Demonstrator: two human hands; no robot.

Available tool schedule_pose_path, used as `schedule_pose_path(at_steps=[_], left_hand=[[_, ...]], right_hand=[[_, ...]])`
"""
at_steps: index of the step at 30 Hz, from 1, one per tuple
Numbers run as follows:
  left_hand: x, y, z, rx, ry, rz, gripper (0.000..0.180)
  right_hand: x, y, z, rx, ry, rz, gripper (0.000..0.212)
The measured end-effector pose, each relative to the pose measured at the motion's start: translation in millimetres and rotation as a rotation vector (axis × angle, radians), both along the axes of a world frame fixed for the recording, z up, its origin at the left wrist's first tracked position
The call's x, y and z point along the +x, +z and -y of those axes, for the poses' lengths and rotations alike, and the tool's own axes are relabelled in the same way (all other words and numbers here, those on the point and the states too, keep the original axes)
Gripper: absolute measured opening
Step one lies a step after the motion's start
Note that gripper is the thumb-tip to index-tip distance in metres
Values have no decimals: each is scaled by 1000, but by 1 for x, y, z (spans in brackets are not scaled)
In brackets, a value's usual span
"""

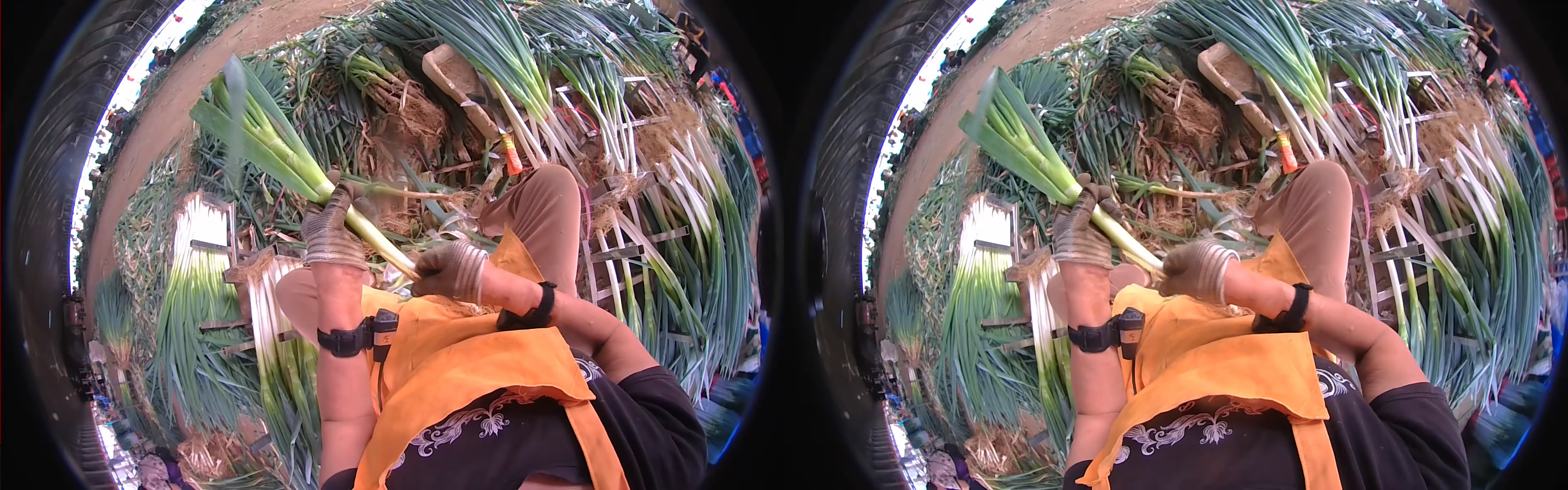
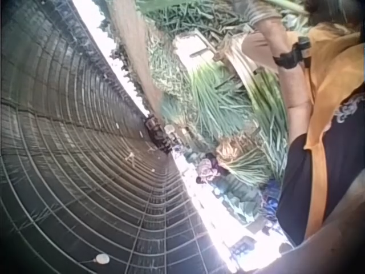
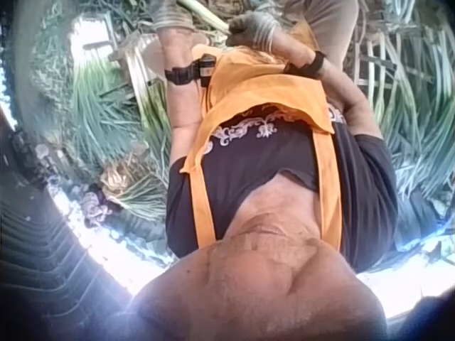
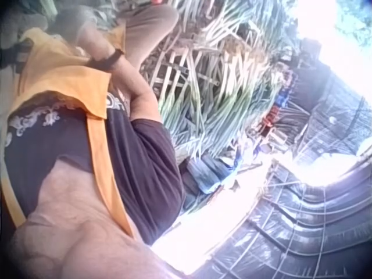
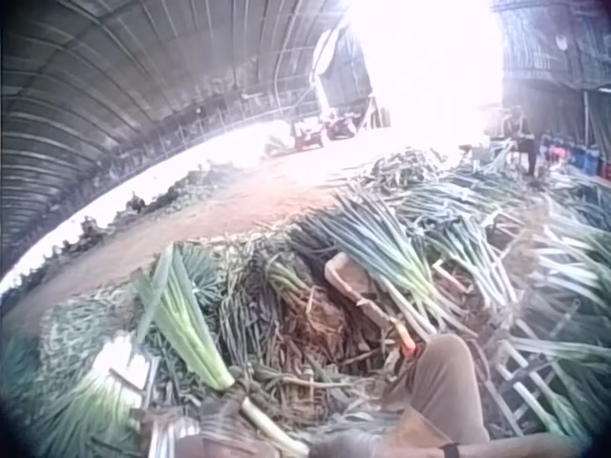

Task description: Peeling and cleaning leeks in a large agricultural processing shed.

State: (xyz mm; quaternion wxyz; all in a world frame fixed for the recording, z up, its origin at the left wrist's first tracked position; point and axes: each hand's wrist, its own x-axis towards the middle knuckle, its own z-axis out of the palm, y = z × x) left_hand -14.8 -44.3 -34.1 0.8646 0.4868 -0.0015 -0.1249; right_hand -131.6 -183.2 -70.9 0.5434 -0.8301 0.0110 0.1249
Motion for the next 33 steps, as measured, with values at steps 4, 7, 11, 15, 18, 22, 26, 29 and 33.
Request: schedule_pose_path(at_steps=[4,7,11,15,18,22,26,29,33], left_hand=[[3,2,-8,-103,-3,40,20],[17,5,-14,-161,-9,59,19],[39,13,-38,-169,60,90,14],[58,30,-70,-72,196,116,10],[72,40,-105,-60,303,140,12],[68,40,-94,-5,281,136,17],[39,19,-44,-74,135,109,23],[28,-9,-41,-143,85,81,26],[18,-29,-37,-148,98,22,28]], right_hand=[[-7,-13,24,451,73,12,17],[9,-20,31,682,43,43,19],[0,-10,31,744,246,-122,18],[-39,-44,52,-46,527,-97,18],[-50,-47,74,-381,600,-194,22],[-31,-33,75,-261,311,365,40],[-1,-52,11,88,179,307,45],[3,-55,-14,-78,362,18,24],[-15,-54,-11,-225,289,17,15]])
